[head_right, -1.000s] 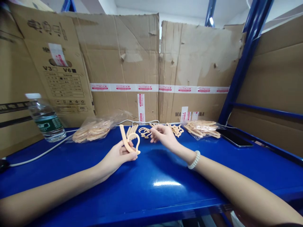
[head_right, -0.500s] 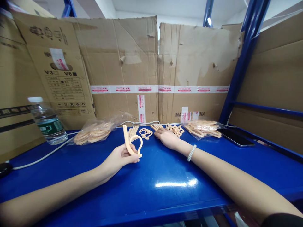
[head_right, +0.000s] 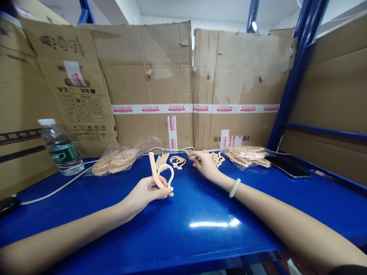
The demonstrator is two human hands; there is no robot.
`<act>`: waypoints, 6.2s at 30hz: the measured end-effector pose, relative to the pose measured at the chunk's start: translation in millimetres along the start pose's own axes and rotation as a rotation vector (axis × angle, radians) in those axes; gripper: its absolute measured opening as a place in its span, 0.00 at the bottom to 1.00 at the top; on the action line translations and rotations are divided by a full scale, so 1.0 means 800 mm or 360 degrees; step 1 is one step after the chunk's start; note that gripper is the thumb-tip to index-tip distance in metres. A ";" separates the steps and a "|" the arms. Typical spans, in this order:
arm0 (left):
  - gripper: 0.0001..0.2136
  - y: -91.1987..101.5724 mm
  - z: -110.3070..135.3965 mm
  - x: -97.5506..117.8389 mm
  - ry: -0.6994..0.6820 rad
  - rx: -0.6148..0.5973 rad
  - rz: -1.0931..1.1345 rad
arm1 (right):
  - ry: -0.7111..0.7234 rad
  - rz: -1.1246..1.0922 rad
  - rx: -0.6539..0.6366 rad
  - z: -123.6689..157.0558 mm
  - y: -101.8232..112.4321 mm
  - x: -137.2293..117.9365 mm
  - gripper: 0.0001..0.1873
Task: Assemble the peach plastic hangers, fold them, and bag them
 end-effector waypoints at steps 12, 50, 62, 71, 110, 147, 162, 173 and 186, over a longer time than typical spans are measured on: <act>0.10 -0.003 0.004 0.003 0.0006 -0.0019 -0.0034 | -0.0935 -0.1554 0.0165 0.014 0.005 -0.049 0.16; 0.11 0.000 0.001 0.006 -0.0228 -0.0164 0.0080 | -0.1010 -0.1755 -0.0217 0.062 -0.051 -0.079 0.17; 0.15 -0.002 0.001 0.006 -0.0158 -0.0125 0.0300 | -0.0958 -0.1789 -0.0212 0.063 -0.051 -0.080 0.16; 0.15 -0.003 0.003 0.006 -0.0207 -0.0159 0.0199 | -0.0913 -0.1701 -0.0314 0.061 -0.052 -0.083 0.16; 0.06 0.089 -0.035 0.039 -0.0054 0.0087 0.0200 | -0.0108 0.0122 -0.0703 0.007 0.058 -0.009 0.05; 0.05 0.086 -0.033 0.043 -0.1037 -0.0141 -0.1718 | -0.0352 0.0295 -0.1110 0.029 0.025 0.022 0.08; 0.06 0.064 -0.016 0.043 -0.0758 -0.0606 -0.1780 | -0.0241 0.0019 -0.1384 0.041 0.019 0.007 0.11; 0.07 0.084 -0.028 0.043 -0.0788 -0.0400 -0.1950 | -0.0325 0.0133 -0.1189 0.037 0.012 0.013 0.09; 0.04 0.081 -0.028 0.040 -0.0994 -0.0230 -0.1901 | -0.0406 0.0268 -0.1171 0.034 0.023 0.025 0.11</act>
Point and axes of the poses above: each hand's wrist, its own z-axis away from the middle knuckle, its own y-axis out of the back of the hand, x = y × z, the point moved 7 cm from there along -z, towards the middle knuckle, and after that the axes turned 4 degrees about y, right-handed, at the moved point
